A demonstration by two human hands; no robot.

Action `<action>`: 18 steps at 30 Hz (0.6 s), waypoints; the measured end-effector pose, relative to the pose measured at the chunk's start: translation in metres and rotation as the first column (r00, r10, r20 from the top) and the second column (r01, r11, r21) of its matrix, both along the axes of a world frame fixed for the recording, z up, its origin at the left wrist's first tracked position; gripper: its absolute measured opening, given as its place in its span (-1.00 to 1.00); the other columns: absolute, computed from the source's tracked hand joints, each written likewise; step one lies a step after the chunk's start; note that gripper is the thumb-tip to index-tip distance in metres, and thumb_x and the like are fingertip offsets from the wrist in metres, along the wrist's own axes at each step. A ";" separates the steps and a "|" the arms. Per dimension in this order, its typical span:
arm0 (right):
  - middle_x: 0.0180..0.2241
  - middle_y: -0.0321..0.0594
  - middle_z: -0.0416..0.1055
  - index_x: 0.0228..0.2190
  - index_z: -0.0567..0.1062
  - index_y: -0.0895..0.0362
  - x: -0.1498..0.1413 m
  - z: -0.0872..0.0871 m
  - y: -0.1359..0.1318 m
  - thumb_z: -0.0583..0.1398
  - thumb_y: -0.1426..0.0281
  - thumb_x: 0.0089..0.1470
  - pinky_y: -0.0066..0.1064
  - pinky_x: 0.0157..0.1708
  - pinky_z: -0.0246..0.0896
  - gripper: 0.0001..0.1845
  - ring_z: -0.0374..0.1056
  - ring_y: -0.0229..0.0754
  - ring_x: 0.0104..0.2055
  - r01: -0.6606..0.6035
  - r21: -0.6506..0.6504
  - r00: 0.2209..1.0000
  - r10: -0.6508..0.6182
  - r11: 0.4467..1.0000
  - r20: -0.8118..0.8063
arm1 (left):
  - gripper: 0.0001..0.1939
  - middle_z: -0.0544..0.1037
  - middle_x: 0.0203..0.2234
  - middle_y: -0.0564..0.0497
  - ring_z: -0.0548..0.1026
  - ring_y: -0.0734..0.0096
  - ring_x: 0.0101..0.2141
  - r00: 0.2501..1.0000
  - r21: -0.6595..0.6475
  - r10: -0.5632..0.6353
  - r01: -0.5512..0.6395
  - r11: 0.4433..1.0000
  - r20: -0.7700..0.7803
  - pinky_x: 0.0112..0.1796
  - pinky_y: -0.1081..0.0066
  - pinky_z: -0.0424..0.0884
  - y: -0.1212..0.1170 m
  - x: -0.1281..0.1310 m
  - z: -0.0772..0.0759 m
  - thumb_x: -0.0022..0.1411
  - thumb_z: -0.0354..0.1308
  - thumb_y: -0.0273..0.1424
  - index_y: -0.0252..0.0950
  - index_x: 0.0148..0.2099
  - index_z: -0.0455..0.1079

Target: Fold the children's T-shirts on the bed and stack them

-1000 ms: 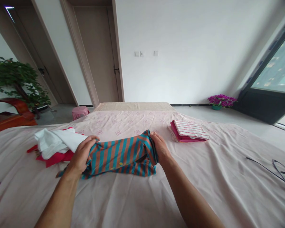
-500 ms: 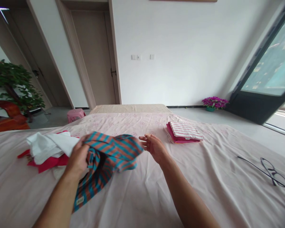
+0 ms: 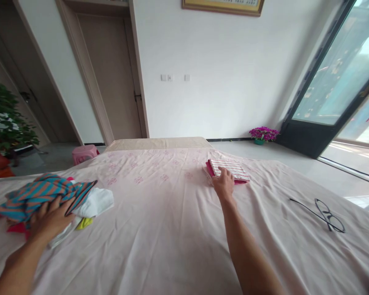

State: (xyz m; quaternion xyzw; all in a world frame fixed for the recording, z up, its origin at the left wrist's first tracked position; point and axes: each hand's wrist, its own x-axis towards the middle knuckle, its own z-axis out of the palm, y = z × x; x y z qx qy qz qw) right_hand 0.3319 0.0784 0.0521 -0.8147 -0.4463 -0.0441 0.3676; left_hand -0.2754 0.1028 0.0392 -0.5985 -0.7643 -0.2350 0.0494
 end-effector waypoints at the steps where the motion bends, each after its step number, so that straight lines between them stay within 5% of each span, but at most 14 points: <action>1: 0.18 -0.02 0.24 0.15 0.33 0.11 0.011 0.001 0.002 0.12 0.41 0.01 -0.14 0.14 0.01 -0.38 0.10 0.08 0.20 0.032 -0.032 0.997 -0.029 0.999 0.064 | -0.72 0.49 0.03 -0.18 0.29 -0.24 0.15 0.999 -0.018 0.014 -0.015 1.000 -0.048 0.09 -0.20 0.23 0.001 0.002 -0.004 -0.03 0.16 -0.21 -0.15 -0.23 0.47; 6: 0.16 -0.11 0.30 0.06 0.45 -0.01 0.046 0.003 0.006 0.14 0.24 0.14 -0.11 0.06 0.05 -0.56 0.17 0.10 0.15 -0.061 -0.244 0.956 0.127 0.968 0.264 | -0.65 0.47 0.06 -0.11 0.42 -0.04 0.06 1.000 0.225 0.016 -0.017 0.974 0.009 0.06 0.00 0.35 -0.014 0.036 0.020 0.16 -0.02 -0.32 -0.15 -0.03 0.43; 9: 0.12 -0.13 0.36 0.06 0.44 -0.04 0.058 0.003 0.003 0.08 0.26 0.22 -0.19 -0.01 0.09 -0.62 0.25 0.04 0.08 -0.178 -0.308 0.900 0.281 0.935 0.334 | -0.64 0.48 0.06 -0.04 0.39 0.07 0.10 0.977 0.336 -0.165 0.110 0.935 0.138 0.14 0.12 0.29 -0.029 0.082 0.030 0.18 -0.05 -0.38 -0.18 -0.04 0.46; 14: 0.02 -0.03 0.42 0.04 0.43 0.05 0.082 0.013 -0.004 0.02 0.48 0.23 -0.29 -0.12 0.11 -0.61 0.34 -0.03 -0.02 -0.283 -0.394 0.825 0.431 0.875 0.365 | -0.66 0.61 -0.11 0.04 0.51 0.20 -0.03 0.826 0.246 -0.362 0.278 0.928 0.432 0.07 0.27 0.36 -0.043 0.152 0.008 0.14 -0.01 -0.33 -0.17 -0.10 0.51; 18: -0.16 -0.02 0.48 -0.12 0.47 0.12 0.075 0.042 -0.004 0.00 0.39 0.24 -0.29 -0.24 0.10 -0.70 0.37 -0.03 -0.18 -0.236 -0.224 0.902 0.299 0.946 0.310 | -0.69 0.63 -0.18 -0.03 0.54 0.21 -0.06 0.621 0.206 -0.443 0.417 0.885 0.647 0.05 0.26 0.38 -0.053 0.191 -0.009 0.13 0.01 -0.31 -0.25 -0.17 0.51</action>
